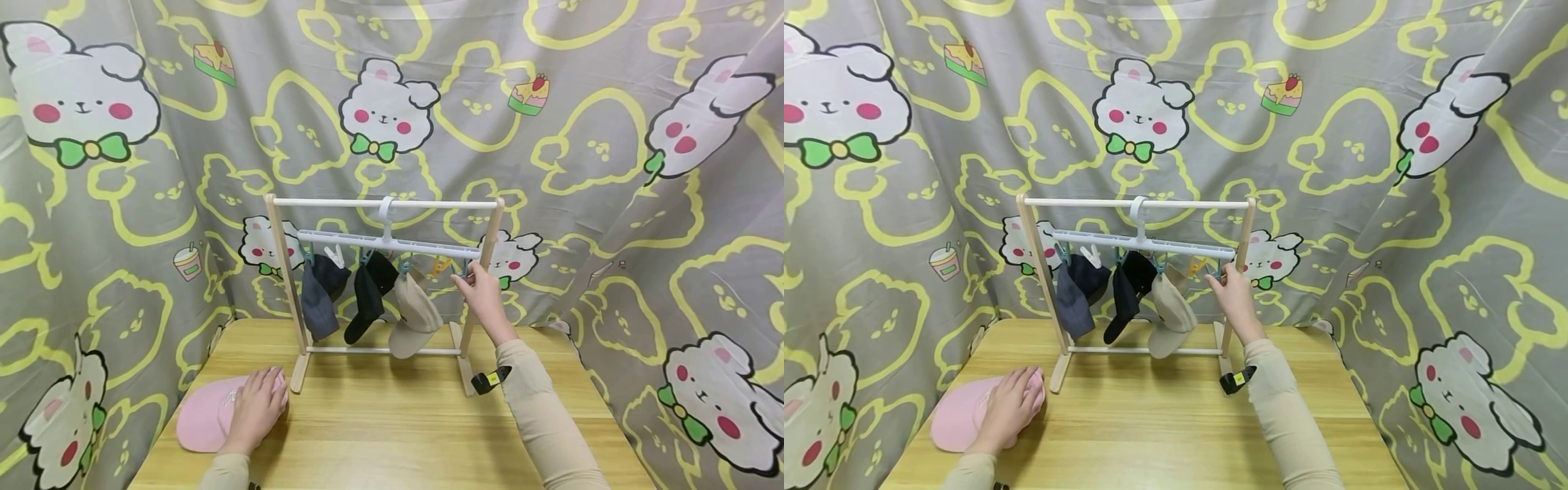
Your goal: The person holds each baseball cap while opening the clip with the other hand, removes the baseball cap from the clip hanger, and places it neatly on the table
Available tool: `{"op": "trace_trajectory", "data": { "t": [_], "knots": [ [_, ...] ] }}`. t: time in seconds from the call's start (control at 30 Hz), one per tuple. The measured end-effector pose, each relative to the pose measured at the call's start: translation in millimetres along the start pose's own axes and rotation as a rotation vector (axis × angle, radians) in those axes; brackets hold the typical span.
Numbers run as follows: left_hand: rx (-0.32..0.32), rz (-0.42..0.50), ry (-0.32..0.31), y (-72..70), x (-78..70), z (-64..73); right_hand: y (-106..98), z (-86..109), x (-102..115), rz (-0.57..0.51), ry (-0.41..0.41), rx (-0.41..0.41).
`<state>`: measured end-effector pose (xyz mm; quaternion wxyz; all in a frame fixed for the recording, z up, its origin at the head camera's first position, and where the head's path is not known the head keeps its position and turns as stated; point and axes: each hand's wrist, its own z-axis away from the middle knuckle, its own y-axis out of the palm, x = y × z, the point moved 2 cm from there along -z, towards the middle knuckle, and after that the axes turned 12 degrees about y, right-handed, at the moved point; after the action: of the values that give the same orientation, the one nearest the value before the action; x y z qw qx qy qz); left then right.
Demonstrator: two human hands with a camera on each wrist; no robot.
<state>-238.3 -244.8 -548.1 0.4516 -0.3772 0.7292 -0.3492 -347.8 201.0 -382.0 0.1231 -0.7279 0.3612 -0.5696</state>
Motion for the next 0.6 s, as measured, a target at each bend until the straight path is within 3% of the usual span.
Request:
{"op": "trace_trajectory", "data": {
  "t": [0.2, 0.6],
  "knots": [
    [-0.039, 0.008, 0.050, 3.6, -4.1, -4.8, -0.2, -0.1, -0.5, 0.011, -0.018, -0.028],
    [-0.190, 0.050, 0.164, 8.8, -22.9, -13.9, -1.5, 0.2, 0.4, 0.025, -0.016, -0.075]
  ]
}}
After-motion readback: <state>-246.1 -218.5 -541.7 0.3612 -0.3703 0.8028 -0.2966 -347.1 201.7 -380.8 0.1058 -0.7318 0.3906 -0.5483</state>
